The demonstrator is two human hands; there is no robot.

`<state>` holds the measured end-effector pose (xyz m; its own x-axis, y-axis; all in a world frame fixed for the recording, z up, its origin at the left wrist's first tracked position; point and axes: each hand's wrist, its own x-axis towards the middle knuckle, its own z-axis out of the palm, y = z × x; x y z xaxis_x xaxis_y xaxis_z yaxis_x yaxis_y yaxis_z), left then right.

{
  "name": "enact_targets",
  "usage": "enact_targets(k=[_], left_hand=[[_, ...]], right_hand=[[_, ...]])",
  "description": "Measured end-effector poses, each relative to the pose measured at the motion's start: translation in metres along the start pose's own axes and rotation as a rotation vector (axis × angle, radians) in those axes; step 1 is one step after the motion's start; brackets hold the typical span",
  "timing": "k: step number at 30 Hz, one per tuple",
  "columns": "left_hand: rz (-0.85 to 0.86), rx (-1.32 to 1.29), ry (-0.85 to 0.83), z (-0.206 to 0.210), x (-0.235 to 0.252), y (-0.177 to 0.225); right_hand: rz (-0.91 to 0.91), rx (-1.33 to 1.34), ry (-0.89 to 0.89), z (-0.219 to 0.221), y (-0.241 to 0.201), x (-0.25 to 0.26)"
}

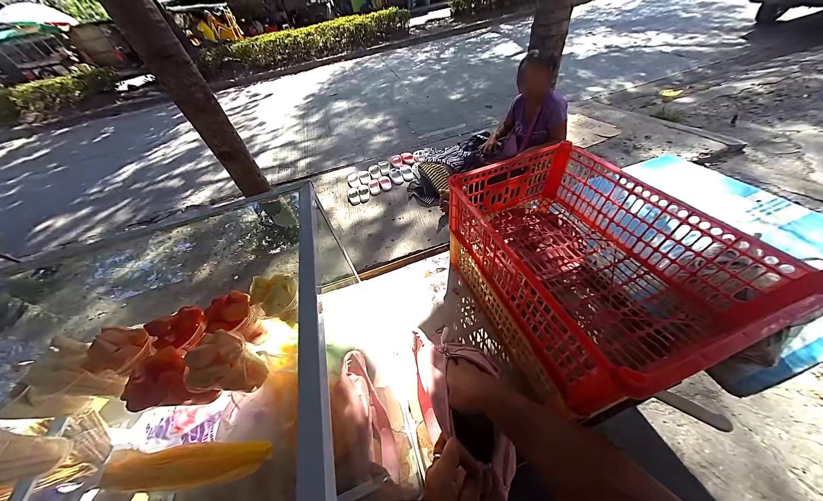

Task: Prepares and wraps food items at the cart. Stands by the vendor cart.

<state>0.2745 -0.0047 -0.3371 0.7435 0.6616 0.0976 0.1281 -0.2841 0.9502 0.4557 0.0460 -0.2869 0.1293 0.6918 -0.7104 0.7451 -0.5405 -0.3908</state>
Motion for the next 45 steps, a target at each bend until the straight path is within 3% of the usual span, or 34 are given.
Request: enact_targets(k=[8, 11, 17, 27, 29, 35, 39, 41, 45], left_hand=[[-0.013, -0.033, -0.036, -0.002, -0.001, -0.002], [-0.01, -0.038, -0.036, -0.002, 0.001, -0.002], [-0.058, 0.047, -0.009, -0.001, 0.001, 0.002], [-0.086, 0.077, -0.069, -0.002, 0.002, 0.005], [-0.095, 0.096, -0.075, -0.002, 0.002, 0.006], [-0.089, 0.087, -0.081, 0.003, 0.002, 0.004], [-0.076, 0.094, -0.068, 0.002, 0.006, 0.003], [-0.077, 0.11, -0.063, 0.0, 0.009, 0.005], [-0.074, 0.075, -0.064, -0.002, 0.006, 0.004]], right_hand=[[0.288, -0.107, 0.011, 0.007, -0.027, 0.006], [0.267, -0.051, 0.056, 0.002, -0.017, 0.008], [0.156, -0.262, -0.076, -0.017, -0.021, 0.004], [0.171, -0.146, 0.042, -0.009, -0.023, -0.014], [0.126, -0.106, 0.082, -0.004, -0.018, -0.013], [-0.3, 0.058, 0.305, 0.007, 0.022, 0.003], [-0.285, 0.173, 0.471, 0.025, 0.031, 0.019], [-0.233, 0.112, 0.432, 0.025, 0.025, 0.022], [-0.094, -0.067, 0.085, -0.006, 0.004, -0.01]])
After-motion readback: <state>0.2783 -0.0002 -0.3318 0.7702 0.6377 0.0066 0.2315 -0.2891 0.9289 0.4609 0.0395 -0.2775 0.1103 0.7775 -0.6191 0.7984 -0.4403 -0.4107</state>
